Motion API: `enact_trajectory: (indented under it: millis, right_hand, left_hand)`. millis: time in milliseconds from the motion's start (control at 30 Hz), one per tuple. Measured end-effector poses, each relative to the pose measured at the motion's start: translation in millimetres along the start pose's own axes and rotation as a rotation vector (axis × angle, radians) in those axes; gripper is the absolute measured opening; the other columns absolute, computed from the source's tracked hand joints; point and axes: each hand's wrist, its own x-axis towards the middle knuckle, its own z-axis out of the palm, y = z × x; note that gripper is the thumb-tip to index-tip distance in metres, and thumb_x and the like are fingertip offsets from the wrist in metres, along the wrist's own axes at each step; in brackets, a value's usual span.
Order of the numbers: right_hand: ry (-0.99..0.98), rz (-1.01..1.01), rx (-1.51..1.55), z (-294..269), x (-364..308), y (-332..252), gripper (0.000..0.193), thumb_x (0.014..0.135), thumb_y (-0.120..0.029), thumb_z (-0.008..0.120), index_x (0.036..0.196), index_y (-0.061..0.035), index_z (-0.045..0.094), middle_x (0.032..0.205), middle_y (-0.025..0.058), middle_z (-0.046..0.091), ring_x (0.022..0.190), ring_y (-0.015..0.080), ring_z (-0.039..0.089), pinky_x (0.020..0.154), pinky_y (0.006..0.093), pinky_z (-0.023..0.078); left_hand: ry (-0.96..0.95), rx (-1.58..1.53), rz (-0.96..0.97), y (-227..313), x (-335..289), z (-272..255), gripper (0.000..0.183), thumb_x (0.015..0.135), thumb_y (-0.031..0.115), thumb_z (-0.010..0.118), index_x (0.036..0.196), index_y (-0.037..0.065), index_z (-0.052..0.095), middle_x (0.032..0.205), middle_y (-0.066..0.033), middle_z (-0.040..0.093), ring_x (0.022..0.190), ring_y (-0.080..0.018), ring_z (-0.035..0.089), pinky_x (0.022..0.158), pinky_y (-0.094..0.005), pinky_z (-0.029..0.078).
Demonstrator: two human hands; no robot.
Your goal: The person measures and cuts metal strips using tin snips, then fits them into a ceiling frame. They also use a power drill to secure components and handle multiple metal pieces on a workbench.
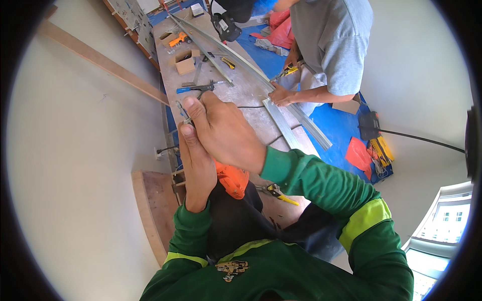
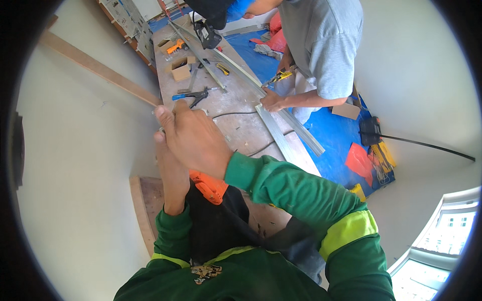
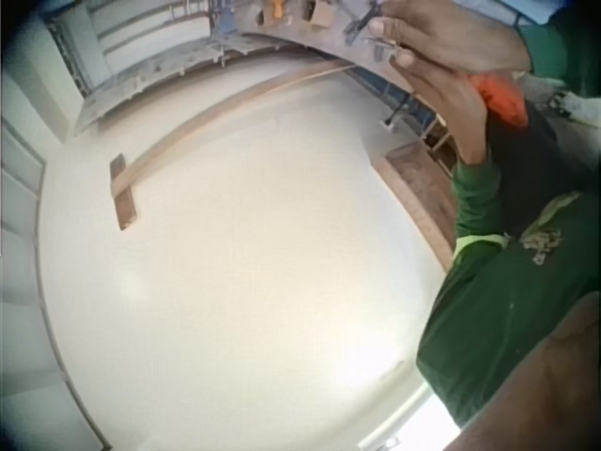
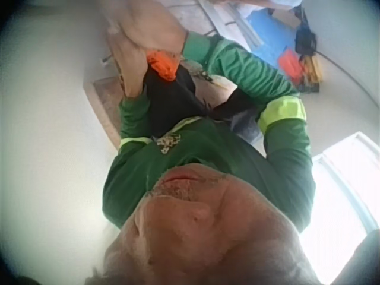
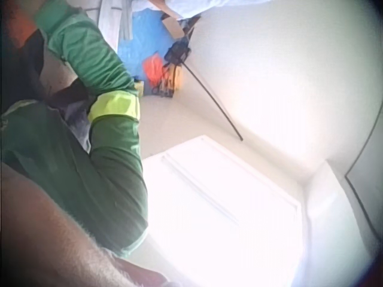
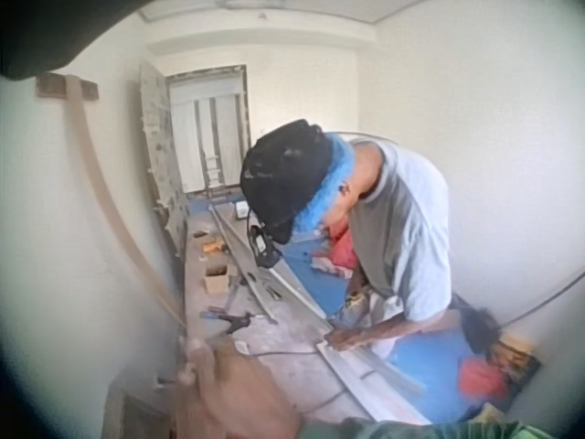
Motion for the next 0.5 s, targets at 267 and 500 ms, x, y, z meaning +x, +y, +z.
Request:
enact_trajectory:
  millis: [267, 500]
  right_hand:
    - [0.029, -0.110, -0.057, 3.4, 9.7, 34.4, 0.062, 0.115, -0.043, 0.042, 0.092, 0.0094, 0.066, 0.070, 0.0342, 0.061, 0.072, 0.0562, 0.063, 0.069, 0.0583, 0.051]
    - [-0.020, -0.156, -0.241, 5.0, 8.6, 47.3, 0.049, 0.112, -0.040, 0.050, 0.099, 0.0023, 0.070, 0.081, 0.0322, 0.069, 0.073, 0.0547, 0.066, 0.069, 0.0590, 0.054]
  left_hand:
    - [0.028, -0.175, -0.019, -10.5, 0.2, 20.5, 0.061, 0.119, 0.054, 0.025, 0.126, -0.001, 0.051, 0.115, -0.0103, 0.056, 0.107, -0.0183, 0.055, 0.095, -0.0342, 0.046]
    - [-0.073, -0.245, 0.005, -18.3, 5.6, 17.1, 0.069, 0.119, 0.053, 0.028, 0.161, 0.000, 0.041, 0.135, -0.0163, 0.059, 0.125, -0.0172, 0.056, 0.107, -0.0323, 0.045]
